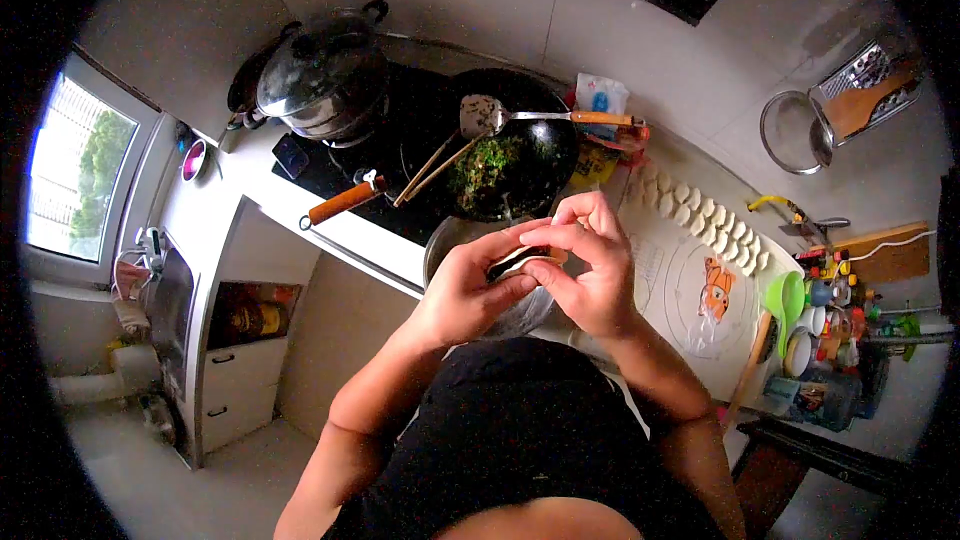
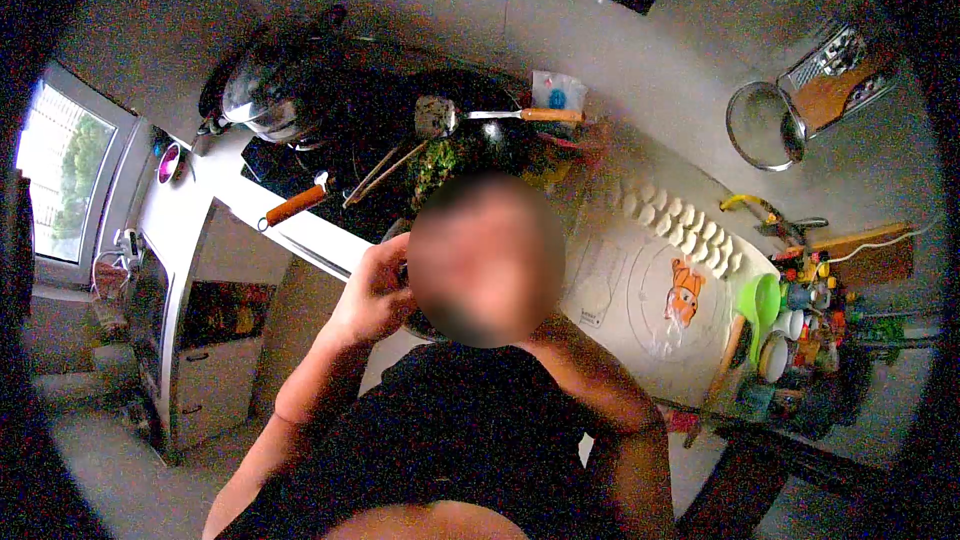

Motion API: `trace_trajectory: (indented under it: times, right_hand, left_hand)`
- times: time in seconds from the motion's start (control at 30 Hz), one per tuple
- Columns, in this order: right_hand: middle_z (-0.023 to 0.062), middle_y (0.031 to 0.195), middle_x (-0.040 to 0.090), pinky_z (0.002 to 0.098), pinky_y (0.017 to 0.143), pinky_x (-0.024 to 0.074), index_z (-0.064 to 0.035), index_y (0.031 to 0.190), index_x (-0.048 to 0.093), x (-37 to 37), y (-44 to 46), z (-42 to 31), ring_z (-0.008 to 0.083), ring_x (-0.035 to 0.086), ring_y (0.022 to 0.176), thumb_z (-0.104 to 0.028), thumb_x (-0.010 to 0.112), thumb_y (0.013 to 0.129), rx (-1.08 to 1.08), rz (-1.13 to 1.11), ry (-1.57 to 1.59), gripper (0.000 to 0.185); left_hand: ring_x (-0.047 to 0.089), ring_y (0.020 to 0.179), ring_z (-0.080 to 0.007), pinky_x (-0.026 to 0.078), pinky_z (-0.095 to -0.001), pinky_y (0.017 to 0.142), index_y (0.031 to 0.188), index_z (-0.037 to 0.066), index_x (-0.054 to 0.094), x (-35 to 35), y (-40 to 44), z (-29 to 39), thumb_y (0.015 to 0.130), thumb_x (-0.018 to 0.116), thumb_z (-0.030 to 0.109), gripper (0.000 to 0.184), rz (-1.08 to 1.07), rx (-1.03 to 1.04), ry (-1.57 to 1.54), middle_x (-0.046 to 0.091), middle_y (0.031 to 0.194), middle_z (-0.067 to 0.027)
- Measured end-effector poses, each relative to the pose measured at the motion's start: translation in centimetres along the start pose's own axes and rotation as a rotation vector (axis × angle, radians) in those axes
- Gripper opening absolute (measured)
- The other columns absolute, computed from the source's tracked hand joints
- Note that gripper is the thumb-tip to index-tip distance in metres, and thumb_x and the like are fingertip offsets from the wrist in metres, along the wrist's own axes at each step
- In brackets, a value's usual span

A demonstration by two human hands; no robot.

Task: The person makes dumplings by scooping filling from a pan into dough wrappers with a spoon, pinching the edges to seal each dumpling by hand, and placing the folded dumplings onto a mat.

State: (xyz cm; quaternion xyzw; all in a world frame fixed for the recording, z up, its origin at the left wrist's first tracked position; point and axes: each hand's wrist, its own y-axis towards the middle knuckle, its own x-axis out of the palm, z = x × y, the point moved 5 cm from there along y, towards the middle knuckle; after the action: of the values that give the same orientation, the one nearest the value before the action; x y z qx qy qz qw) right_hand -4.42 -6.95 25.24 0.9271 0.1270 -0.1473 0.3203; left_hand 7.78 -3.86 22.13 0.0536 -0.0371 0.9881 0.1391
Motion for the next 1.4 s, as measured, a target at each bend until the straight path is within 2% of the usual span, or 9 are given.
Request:
trace_trajectory:
  times: [0.3,0.4,0.67,0.7,0.87,1.0,1.13,1.3,1.4]
  right_hand:
    - [0.0061,0.080,0.049,0.0309,0.078,0.0426,-0.0041,0.078,0.062,-0.1,-0.5,0.8,0.0168,0.049,0.073,0.002,0.068,0.065,-0.064,0.016,0.049,0.015]
    - [0.0078,0.080,0.052,0.0349,0.084,0.0420,-0.0026,0.077,0.061,-0.1,-1.0,2.0,0.0183,0.052,0.075,0.000,0.067,0.068,0.116,0.095,0.271,0.011]
    - [0.0084,0.083,0.055,0.0303,0.074,0.0439,-0.0026,0.087,0.064,-1.3,-0.1,-0.1,0.0194,0.053,0.080,-0.003,0.064,0.071,-0.152,-0.070,0.097,0.016]
    - [0.0082,0.082,0.055,0.0297,0.073,0.0439,-0.0031,0.084,0.065,-1.4,0.2,0.0,0.0202,0.053,0.080,-0.002,0.065,0.068,-0.001,-0.078,0.080,0.016]
    - [0.0066,0.079,0.055,0.0321,0.068,0.0443,-0.0063,0.072,0.064,-1.1,0.2,0.8,0.0220,0.053,0.077,-0.007,0.070,0.065,-0.092,-0.072,0.012,0.010]
    - [0.0084,0.087,0.056,0.0328,0.076,0.0444,-0.0042,0.088,0.064,-1.3,0.2,0.1,0.0224,0.054,0.079,-0.018,0.071,0.068,-0.151,-0.059,-0.017,0.025]
    - [0.0097,0.101,0.054,0.0304,0.076,0.0434,-0.0007,0.105,0.059,-2.4,-0.7,2.2,0.0189,0.054,0.085,-0.039,0.071,0.070,-0.008,0.044,0.092,0.053]
    - [0.0100,0.088,0.057,0.0316,0.073,0.0462,-0.0019,0.084,0.064,-2.3,-1.4,1.0,0.0206,0.056,0.080,-0.009,0.071,0.066,-0.011,0.119,-0.069,0.021]
    - [0.0095,0.086,0.057,0.0338,0.074,0.0478,-0.0018,0.083,0.064,-2.2,-1.5,1.0,0.0209,0.057,0.077,-0.005,0.071,0.066,-0.060,0.171,-0.089,0.019]
  left_hand:
    - [0.051,0.104,-0.0163,0.039,-0.0286,0.092,0.124,-0.001,0.042,1.1,0.0,-0.4,0.079,0.057,-0.003,0.047,-0.071,0.018,0.028,0.054,0.113,-0.0092]
    - [0.053,0.101,-0.0173,0.042,-0.0293,0.091,0.123,-0.001,0.041,0.9,0.0,-0.2,0.081,0.054,-0.003,0.045,0.112,0.042,-0.240,0.053,0.112,-0.0095]
    - [0.058,0.091,-0.0153,0.050,-0.0278,0.077,0.122,-0.002,0.042,0.3,-0.3,-0.5,0.085,0.055,0.005,0.040,0.096,0.047,-0.113,0.057,0.104,-0.0096]
    - [0.058,0.089,-0.0147,0.050,-0.0269,0.075,0.122,-0.002,0.043,0.4,-0.3,-0.3,0.085,0.056,0.007,0.040,0.097,0.051,-0.069,0.058,0.102,-0.0090]
    - [0.057,0.088,-0.0123,0.048,-0.0244,0.075,0.118,-0.003,0.047,0.3,-0.3,-0.7,0.083,0.060,0.010,0.040,0.097,0.071,0.075,0.060,0.098,-0.0074]
    - [0.056,0.091,-0.0129,0.046,-0.0238,0.078,0.116,-0.003,0.049,0.0,-0.2,-1.8,0.083,0.060,0.011,0.038,0.159,0.001,0.063,0.060,0.101,-0.0079]
    - [0.058,0.097,-0.0181,0.049,-0.0276,0.082,0.116,-0.003,0.049,0.4,0.3,-2.5,0.083,0.059,0.010,0.037,0.208,0.061,-0.505,0.058,0.109,-0.0135]
    - [0.057,0.098,-0.0208,0.050,-0.0309,0.083,0.115,-0.003,0.050,0.9,0.6,-2.7,0.080,0.061,0.008,0.038,0.218,0.080,-0.571,0.056,0.111,-0.0146]
    - [0.058,0.097,-0.0224,0.050,-0.0346,0.084,0.114,-0.004,0.050,1.0,0.7,-2.9,0.078,0.063,0.007,0.039,0.249,0.073,-0.601,0.055,0.112,-0.0147]
